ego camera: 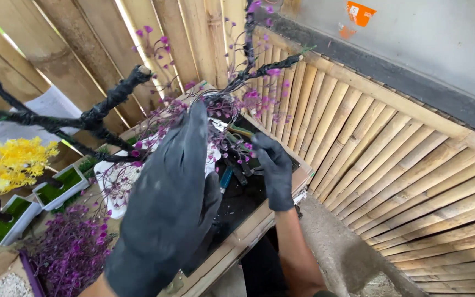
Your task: The person arranges purple artificial flowers onto a black wire tree structure. They pick up flower branches from a tray, attach them to the tree's branches, and use scissors to trim excess wire.
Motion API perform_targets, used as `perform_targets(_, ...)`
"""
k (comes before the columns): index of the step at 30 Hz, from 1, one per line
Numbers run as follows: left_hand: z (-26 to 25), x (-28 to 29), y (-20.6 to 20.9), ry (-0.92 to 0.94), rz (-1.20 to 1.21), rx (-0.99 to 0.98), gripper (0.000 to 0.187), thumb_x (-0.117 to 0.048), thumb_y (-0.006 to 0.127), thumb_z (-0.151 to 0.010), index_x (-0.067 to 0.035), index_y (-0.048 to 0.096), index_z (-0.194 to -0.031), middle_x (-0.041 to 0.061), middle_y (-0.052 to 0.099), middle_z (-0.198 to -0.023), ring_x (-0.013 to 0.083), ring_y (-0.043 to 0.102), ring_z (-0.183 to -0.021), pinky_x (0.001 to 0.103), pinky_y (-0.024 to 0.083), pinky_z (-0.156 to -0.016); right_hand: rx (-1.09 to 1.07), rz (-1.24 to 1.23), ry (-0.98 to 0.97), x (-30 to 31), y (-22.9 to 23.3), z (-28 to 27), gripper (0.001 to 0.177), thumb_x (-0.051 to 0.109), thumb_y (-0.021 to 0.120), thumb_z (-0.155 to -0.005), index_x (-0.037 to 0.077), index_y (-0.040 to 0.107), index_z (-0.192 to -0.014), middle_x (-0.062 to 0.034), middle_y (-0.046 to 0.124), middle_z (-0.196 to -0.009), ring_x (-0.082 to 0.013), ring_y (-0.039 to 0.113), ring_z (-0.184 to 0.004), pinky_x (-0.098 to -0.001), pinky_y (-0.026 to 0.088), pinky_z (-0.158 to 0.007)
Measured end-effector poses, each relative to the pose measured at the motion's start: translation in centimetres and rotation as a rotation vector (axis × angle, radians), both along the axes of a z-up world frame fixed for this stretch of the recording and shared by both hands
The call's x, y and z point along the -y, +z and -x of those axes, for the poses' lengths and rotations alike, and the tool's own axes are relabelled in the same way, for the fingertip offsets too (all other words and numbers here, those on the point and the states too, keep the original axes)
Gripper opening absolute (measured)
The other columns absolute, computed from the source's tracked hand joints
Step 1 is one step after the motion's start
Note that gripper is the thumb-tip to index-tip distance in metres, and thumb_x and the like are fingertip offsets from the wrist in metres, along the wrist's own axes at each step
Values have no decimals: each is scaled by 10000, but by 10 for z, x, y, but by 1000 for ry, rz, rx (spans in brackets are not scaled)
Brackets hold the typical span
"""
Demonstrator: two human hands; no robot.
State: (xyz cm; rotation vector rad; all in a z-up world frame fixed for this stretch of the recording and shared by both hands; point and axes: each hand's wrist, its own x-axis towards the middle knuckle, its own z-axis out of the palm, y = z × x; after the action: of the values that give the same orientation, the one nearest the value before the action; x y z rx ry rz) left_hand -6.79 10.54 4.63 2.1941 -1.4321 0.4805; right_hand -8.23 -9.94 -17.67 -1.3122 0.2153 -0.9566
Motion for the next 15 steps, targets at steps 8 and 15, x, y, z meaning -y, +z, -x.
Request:
perform_targets(8,-17,-78,-108,52,-372,475,163,-297,491,-998,-170,592,-1012,40,600,-824,206,580,-736,385,519,-583,-105,382,314,-25,-60,25,268,272,601,-1051,91,724,-1206,-85,754,-1141,-238,720,-1019,-386,599,-902)
perform_targets(15,-21,-118,-242,65,-585,435,144,-61,570,-836,-195,562,-783,99,543,-784,291,541,-622,457,482,-547,-191,1036,442,-86,-67,22,373,254,592,-1065,86,634,-1396,-159,615,-1409,-334,593,-1299,-461,484,-1107)
